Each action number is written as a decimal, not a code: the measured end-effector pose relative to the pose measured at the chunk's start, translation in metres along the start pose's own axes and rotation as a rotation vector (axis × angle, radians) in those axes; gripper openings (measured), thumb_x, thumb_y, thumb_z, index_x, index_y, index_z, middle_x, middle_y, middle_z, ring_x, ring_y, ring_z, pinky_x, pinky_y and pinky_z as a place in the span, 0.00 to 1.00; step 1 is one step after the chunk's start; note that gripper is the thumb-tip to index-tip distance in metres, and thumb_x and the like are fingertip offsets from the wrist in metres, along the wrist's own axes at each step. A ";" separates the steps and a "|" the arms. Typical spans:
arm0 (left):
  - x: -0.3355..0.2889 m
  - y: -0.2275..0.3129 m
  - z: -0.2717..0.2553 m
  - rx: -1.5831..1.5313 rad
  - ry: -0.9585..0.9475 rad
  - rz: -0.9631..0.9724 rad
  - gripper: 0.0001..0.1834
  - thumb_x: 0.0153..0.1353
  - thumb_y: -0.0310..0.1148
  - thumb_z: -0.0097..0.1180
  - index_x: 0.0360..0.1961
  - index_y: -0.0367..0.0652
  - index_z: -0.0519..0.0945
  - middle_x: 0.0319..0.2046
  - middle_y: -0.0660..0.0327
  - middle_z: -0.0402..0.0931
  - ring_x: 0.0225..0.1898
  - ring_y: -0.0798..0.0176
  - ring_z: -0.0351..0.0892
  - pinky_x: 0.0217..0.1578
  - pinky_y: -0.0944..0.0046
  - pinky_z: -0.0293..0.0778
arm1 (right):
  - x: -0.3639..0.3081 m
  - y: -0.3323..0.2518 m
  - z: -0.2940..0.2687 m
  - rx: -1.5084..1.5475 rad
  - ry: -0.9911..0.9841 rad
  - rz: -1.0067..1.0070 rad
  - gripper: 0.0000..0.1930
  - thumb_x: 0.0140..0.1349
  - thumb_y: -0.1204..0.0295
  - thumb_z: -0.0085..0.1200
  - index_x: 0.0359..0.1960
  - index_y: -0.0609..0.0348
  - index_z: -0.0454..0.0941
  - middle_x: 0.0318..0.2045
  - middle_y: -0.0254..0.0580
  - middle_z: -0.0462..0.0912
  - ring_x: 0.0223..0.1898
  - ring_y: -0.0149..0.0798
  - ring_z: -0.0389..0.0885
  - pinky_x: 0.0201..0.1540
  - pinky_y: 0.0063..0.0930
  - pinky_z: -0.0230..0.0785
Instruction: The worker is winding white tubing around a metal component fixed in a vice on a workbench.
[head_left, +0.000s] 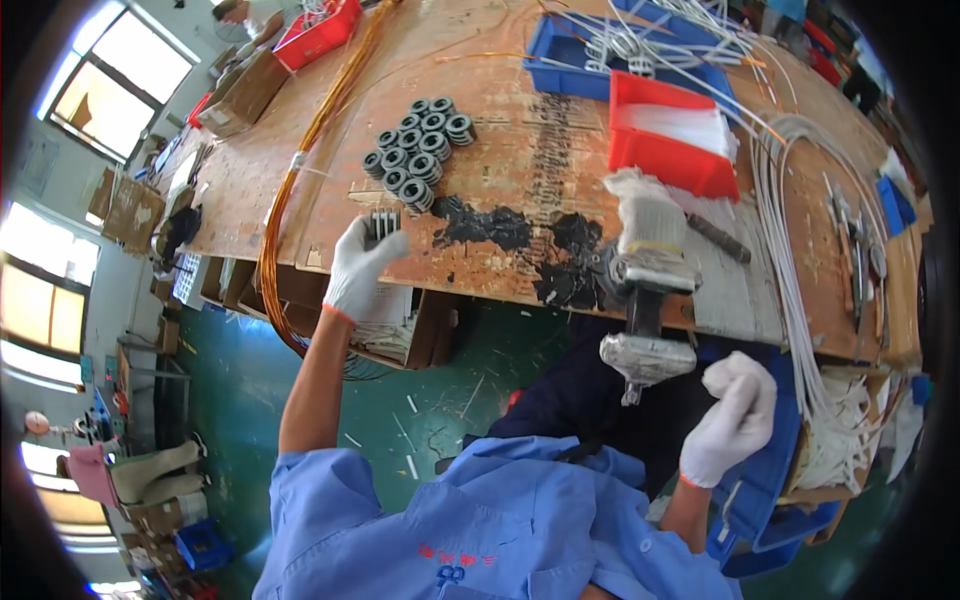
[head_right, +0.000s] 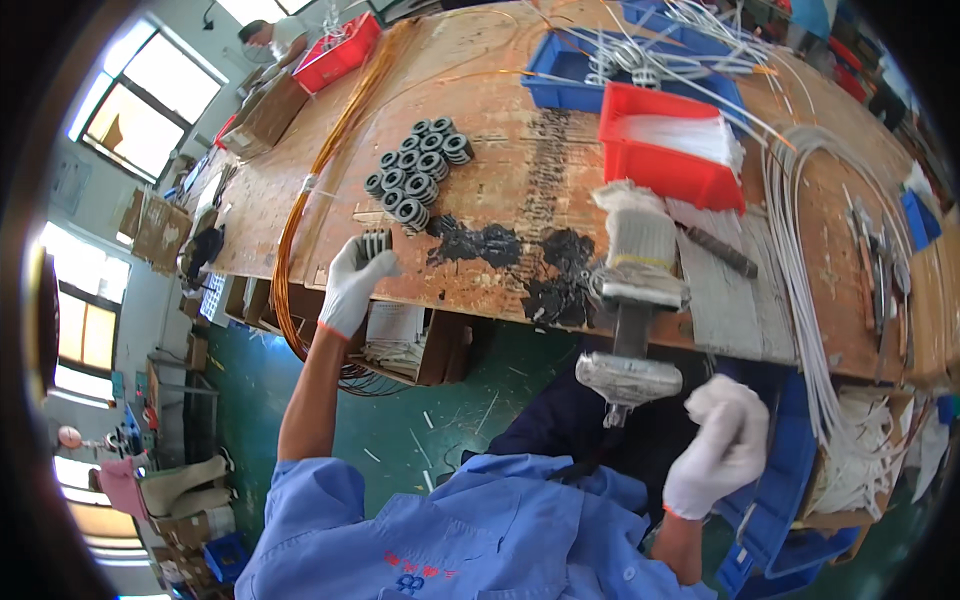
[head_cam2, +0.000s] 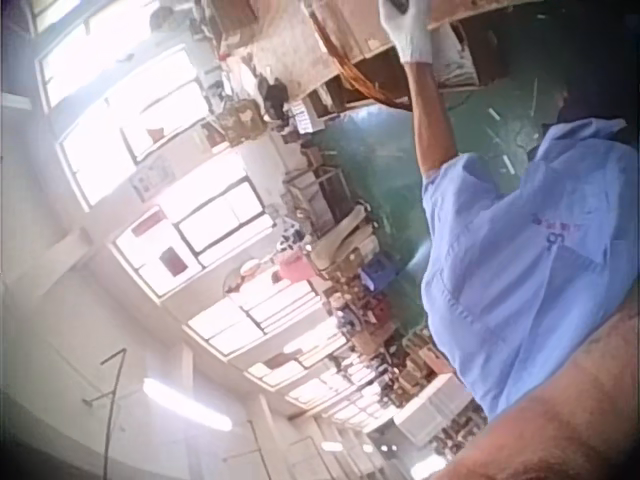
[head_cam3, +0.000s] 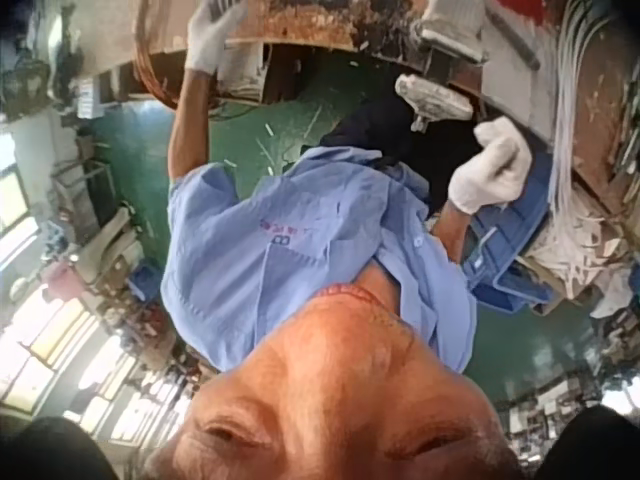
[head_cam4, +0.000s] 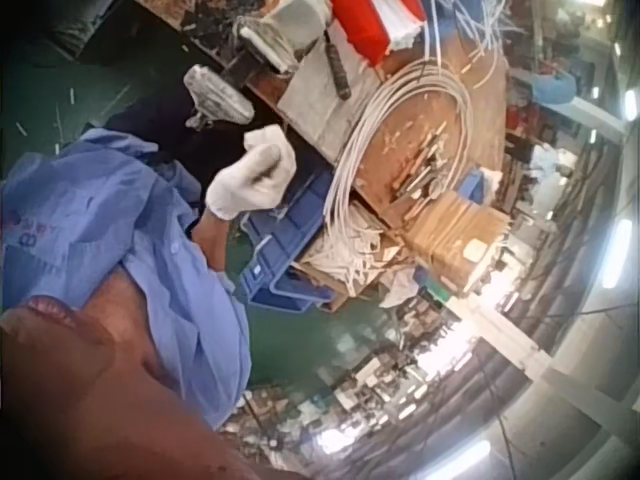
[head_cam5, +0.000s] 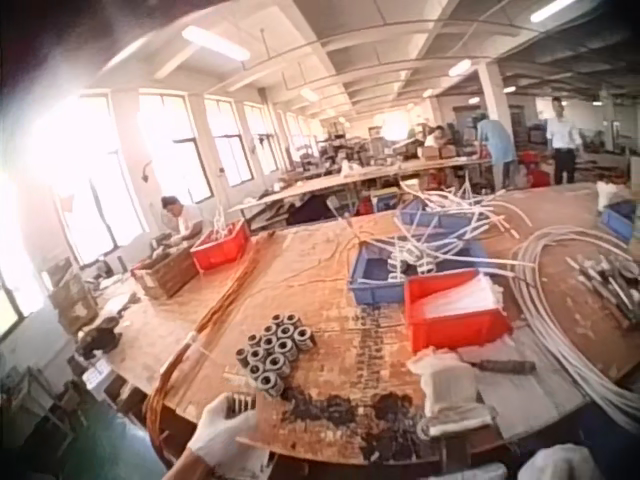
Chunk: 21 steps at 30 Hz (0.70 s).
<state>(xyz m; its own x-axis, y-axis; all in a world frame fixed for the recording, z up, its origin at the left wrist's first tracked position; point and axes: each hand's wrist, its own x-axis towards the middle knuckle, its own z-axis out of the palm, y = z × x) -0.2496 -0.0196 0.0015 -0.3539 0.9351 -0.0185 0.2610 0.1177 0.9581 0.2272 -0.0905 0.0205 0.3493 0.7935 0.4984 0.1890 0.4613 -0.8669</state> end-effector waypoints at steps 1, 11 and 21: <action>-0.016 0.012 0.011 -0.025 -0.030 -0.002 0.20 0.65 0.28 0.72 0.56 0.33 0.81 0.42 0.65 0.84 0.43 0.71 0.84 0.48 0.66 0.83 | -0.009 0.005 -0.013 0.037 0.086 0.135 0.11 0.82 0.72 0.51 0.44 0.69 0.80 0.32 0.43 0.83 0.29 0.30 0.76 0.35 0.25 0.71; -0.098 0.137 0.181 0.136 -0.688 0.809 0.24 0.46 0.21 0.75 0.43 0.39 0.76 0.62 0.49 0.75 0.57 0.51 0.80 0.57 0.53 0.78 | -0.011 -0.045 0.022 0.525 -0.604 0.495 0.40 0.77 0.58 0.64 0.79 0.73 0.60 0.66 0.57 0.77 0.66 0.42 0.80 0.68 0.36 0.73; -0.072 0.150 0.246 0.405 -0.691 0.884 0.22 0.48 0.31 0.77 0.44 0.38 0.84 0.50 0.54 0.81 0.57 0.46 0.81 0.60 0.50 0.77 | -0.016 -0.025 -0.032 0.295 0.010 0.482 0.21 0.79 0.71 0.57 0.70 0.67 0.77 0.54 0.51 0.88 0.48 0.33 0.89 0.53 0.27 0.82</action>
<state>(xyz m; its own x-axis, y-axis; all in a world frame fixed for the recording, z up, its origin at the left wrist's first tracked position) 0.0357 0.0124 0.0763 0.6171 0.7128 0.3335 0.4796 -0.6766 0.5587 0.2462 -0.1271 0.0335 0.3419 0.9387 0.0450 -0.2584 0.1400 -0.9558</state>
